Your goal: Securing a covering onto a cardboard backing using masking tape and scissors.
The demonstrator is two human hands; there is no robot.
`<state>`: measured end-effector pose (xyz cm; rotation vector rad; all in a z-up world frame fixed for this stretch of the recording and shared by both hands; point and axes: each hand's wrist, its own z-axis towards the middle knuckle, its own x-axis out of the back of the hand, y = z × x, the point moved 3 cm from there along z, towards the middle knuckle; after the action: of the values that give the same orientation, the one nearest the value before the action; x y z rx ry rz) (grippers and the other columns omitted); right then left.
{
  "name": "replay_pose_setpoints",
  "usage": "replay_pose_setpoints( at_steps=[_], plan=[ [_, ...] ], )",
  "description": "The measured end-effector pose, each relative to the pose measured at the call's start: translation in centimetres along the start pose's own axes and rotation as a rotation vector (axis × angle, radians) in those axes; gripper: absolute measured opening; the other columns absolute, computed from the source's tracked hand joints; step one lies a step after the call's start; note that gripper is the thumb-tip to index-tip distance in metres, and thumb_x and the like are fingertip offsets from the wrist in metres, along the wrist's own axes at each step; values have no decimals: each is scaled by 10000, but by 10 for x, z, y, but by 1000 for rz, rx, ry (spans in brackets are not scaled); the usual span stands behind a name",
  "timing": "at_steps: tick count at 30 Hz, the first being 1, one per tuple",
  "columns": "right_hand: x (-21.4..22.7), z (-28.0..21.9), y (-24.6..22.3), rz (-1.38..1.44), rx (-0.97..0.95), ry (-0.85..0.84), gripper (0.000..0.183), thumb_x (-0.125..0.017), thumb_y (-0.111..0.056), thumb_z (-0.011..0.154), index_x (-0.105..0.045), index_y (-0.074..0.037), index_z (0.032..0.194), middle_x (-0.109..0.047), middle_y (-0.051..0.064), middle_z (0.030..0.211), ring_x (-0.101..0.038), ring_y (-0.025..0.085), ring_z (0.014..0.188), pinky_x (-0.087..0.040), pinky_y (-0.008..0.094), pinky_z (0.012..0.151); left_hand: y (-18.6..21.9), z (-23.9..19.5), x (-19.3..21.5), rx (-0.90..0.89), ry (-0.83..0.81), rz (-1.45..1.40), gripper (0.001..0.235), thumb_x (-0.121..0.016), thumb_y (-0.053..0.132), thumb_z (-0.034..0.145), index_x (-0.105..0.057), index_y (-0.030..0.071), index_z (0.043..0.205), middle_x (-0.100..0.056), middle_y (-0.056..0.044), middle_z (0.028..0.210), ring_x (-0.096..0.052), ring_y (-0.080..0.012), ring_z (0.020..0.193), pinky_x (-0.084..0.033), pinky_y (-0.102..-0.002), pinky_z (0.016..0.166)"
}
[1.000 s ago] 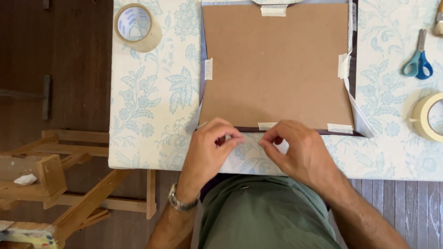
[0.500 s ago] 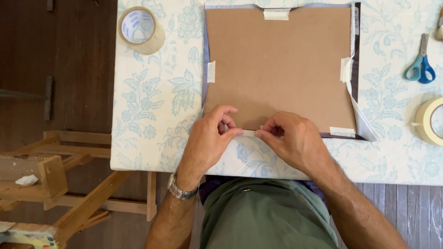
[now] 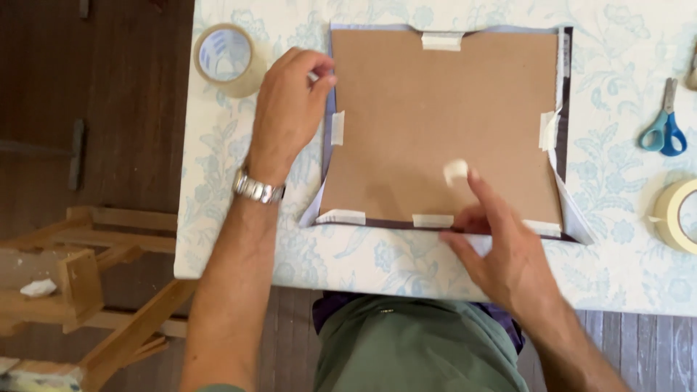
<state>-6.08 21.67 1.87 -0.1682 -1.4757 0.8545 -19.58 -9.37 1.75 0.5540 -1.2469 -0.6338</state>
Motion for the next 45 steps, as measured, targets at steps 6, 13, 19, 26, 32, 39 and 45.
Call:
replay_pose_setpoints(
  at_steps=[6,13,19,26,32,39,45],
  plan=[
    [-22,-68,27,1051,-473,-194,383,-720,-68,897,-707,-2,1274,-742,103,1055,-702,193,988,-579,330,879,17,68,-62,-263,-205,147,167,-701,87,928,-714,49,1090,-657,-92,1065,-617,-318,1024,-518,-445,824],
    [-15,-74,15,1798,-486,-140,477,-658,-113,1022,-546,-154,1484,-559,288,1481,-521,545,1379,-482,539,1097,8,113,-126,-376,-181,388,173,-800,287,926,-743,134,983,-649,-60,1030,-565,-331,982,-447,-480,797],
    [-21,-65,4,1920,-592,34,549,-724,-66,952,-550,-105,1472,-533,340,1492,-482,537,1411,-410,557,1145,17,125,-133,-366,-269,357,94,-783,188,881,-760,135,955,-693,-80,975,-609,-360,908,-464,-514,743],
    [-35,-71,6,1937,-684,102,492,-716,-12,912,-617,-87,1388,-660,158,1394,-516,509,1419,-437,524,1152,17,121,-137,-437,-212,328,136,-773,63,915,-708,90,799,-641,-89,932,-586,-336,949,-499,-460,705],
    [-35,-70,0,1990,-691,123,480,-741,-32,903,-636,-117,1364,-598,168,1480,-467,423,1461,-408,534,1174,24,127,-136,-314,-334,390,146,-626,-7,896,-720,66,812,-653,-98,1006,-604,-331,930,-519,-483,699],
    [-37,-70,-6,1958,-667,111,477,-762,-72,884,-654,-168,1339,-562,163,1530,-422,387,1505,-366,490,1175,47,138,-122,-20,-508,379,280,-699,262,1020,-757,78,817,-759,-38,951,-668,-273,863,-522,-468,724],
    [-43,-74,-6,1988,-610,128,464,-759,-63,895,-656,-155,1338,-523,231,1545,-383,428,1513,-314,502,1202,48,143,-112,165,-566,525,455,-589,479,1062,-758,59,1111,-640,-199,1281,-555,-435,1200,-366,-567,1067]
  ],
)
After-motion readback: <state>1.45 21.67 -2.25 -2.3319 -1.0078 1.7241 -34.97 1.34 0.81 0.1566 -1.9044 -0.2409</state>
